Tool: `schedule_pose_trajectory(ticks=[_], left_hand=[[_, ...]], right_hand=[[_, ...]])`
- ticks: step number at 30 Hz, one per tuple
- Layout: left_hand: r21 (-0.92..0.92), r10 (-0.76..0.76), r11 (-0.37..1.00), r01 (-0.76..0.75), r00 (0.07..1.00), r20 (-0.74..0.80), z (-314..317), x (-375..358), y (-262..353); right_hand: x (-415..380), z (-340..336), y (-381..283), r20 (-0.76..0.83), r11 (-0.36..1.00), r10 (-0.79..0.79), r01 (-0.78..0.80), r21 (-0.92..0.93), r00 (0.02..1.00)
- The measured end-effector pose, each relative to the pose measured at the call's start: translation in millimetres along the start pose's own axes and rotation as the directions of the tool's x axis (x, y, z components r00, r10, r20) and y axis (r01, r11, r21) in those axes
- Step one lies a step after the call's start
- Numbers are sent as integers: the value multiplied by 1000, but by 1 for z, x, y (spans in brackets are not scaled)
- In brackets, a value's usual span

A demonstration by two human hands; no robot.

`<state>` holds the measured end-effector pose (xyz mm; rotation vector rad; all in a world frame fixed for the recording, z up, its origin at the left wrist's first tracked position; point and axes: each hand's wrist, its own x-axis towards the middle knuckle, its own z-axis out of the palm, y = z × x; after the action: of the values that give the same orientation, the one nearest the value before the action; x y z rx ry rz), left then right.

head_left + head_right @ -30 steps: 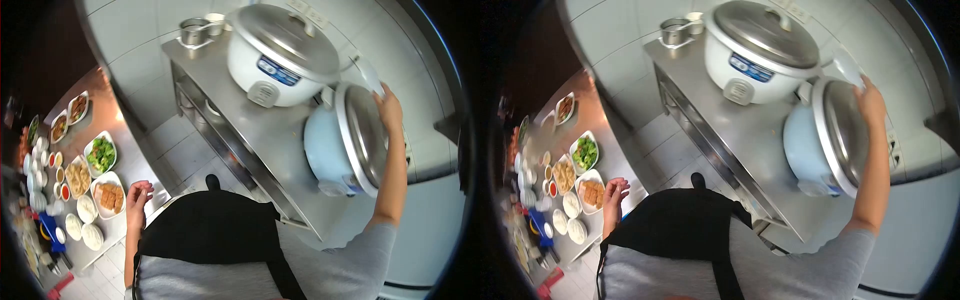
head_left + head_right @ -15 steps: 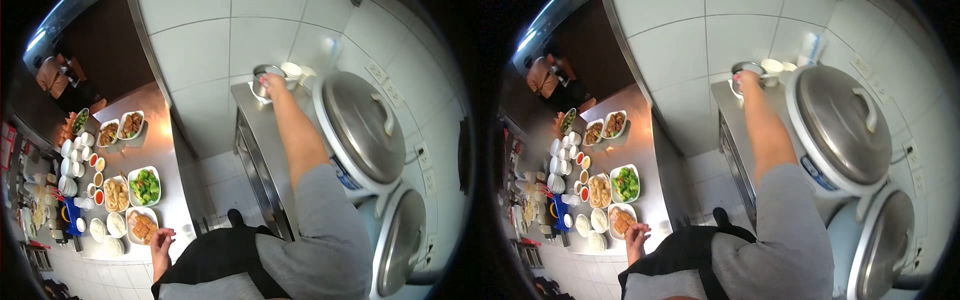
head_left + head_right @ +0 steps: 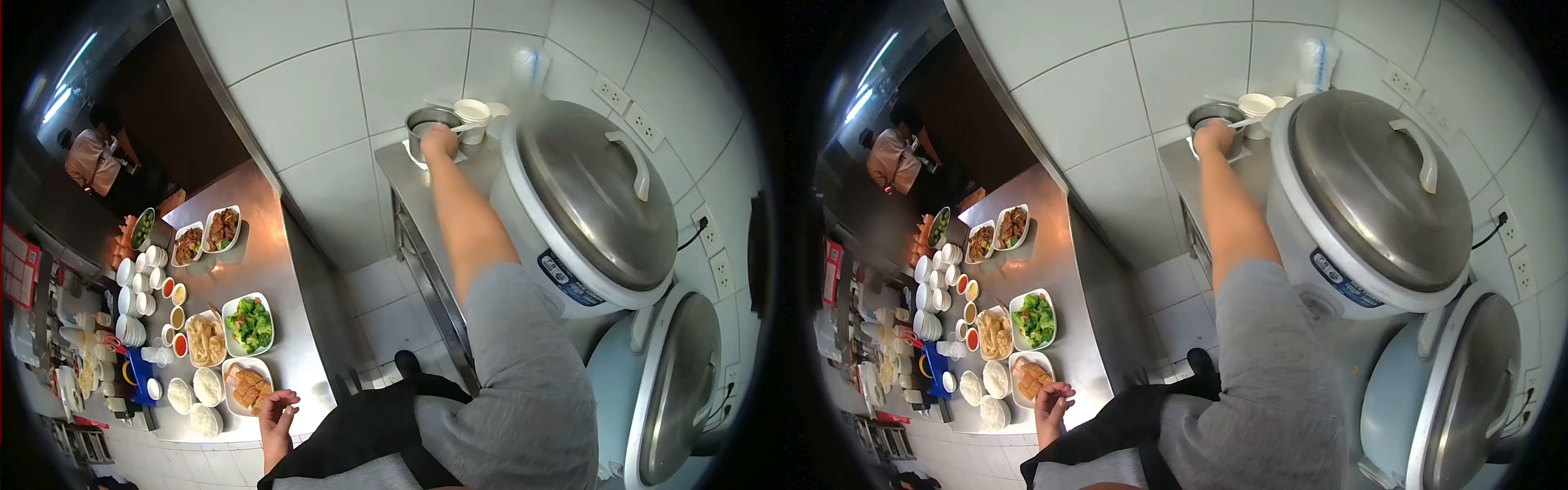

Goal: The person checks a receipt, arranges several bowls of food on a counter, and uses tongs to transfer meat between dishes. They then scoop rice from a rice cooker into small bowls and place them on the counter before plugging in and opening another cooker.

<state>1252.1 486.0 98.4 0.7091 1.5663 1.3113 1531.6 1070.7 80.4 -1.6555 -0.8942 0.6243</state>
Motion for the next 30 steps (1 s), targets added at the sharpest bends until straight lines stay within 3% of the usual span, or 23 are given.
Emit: schedule_pose_trajectory(ticks=[2, 4, 7, 9, 11, 13, 15, 18, 21, 23, 26, 30], left_hand=[[13, -46, 999, 46, 998, -36, 2, -6, 5], [46, -52, 997, 54, 998, -48, -4, -5, -5], [28, -84, 996, 87, 992, -90, -1, 2, -15], [7, -102, 995, 104, 987, -122, 5, 11, -18], [-3, -122, 992, 123, 979, -162, 12, 19, -18], [-11, -154, 988, 155, 966, -207, 16, 18, -19], [-27, -190, 982, 189, 952, -241, 20, 18, -17], [-42, -214, 977, 210, 942, -260, 19, 18, -18], [-42, -195, 981, 191, 949, -248, 20, 18, -7], [-27, -156, 988, 154, 962, -225, 22, 24, 3], [15, -94, 995, 100, 971, -220, 15, 20, 16], [8, -63, 998, 67, 965, -253, 1, 2, 17]], right_hand=[[-9, -16, -7, 32, 943, -288, 290, -166, 957], [6, -21, -10, 125, 790, -499, 509, -342, 858], [55, -5, -24, 302, 634, -365, 473, -612, 881], [124, 43, 10, 257, 488, -413, 450, -748, 874], [134, 52, -7, 204, 571, -222, 297, -766, 953], [99, 38, -41, 165, 625, -133, 212, -751, 977], [110, 47, -36, 175, 586, -136, 222, -780, 975], [98, 44, -40, 104, 478, -354, 276, -834, 929], [76, 48, -52, -37, 580, -667, 487, -653, 744], [43, 56, -55, -255, 535, -844, 772, -344, 471], [14, 55, -57, -129, 537, -842, 789, -299, 524], [44, 47, -32, 8, 672, -682, 631, -388, 731]])
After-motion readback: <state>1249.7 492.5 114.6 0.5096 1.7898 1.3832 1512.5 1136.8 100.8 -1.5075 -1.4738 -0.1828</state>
